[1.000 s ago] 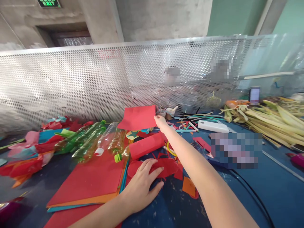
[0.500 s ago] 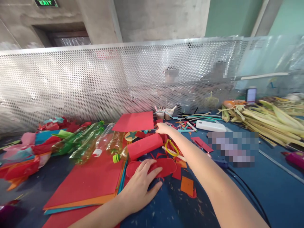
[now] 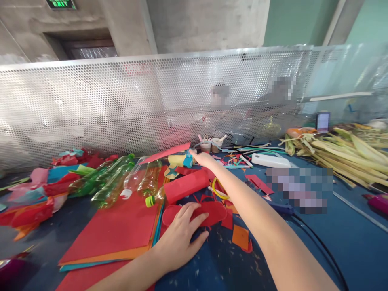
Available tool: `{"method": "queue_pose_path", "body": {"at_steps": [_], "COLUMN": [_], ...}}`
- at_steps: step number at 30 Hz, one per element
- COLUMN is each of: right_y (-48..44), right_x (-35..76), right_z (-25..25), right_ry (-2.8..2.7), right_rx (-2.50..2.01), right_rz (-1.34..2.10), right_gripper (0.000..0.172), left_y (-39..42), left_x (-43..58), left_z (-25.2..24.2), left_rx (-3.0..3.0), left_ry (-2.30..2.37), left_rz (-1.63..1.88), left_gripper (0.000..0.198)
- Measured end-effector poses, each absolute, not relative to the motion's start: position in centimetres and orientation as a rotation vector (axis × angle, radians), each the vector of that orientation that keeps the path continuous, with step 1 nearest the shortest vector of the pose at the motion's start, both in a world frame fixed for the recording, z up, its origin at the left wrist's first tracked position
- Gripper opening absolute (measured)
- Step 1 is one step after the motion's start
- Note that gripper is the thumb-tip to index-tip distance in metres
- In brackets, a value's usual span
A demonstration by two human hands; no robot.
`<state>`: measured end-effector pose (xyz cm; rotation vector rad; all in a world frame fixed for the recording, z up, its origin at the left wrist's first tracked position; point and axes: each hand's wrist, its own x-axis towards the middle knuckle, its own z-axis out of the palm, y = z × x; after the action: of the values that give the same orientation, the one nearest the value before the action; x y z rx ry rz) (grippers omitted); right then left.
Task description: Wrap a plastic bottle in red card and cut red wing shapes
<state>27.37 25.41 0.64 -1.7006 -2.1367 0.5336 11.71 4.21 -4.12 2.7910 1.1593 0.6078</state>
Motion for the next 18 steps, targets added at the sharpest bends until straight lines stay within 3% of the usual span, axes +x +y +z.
{"method": "queue_pose_path", "body": {"at_steps": [7, 18], "right_y": [24.7, 24.2], "right_x": [28.7, 30.1], "right_z": [0.4, 1.2], "right_ry": [-2.318, -2.338], "right_rx": [-1.776, -1.621], "right_rz": [0.719, 0.736], "right_gripper": [0.026, 0.029], "left_y": [4.3, 4.3], "left_x": [11.8, 11.8], "left_z": [-4.0, -4.0], "left_rx": [2.796, 2.793], "left_ry": [1.173, 1.178], "left_rz": [0.589, 0.620], "left_gripper": [0.036, 0.036]}}
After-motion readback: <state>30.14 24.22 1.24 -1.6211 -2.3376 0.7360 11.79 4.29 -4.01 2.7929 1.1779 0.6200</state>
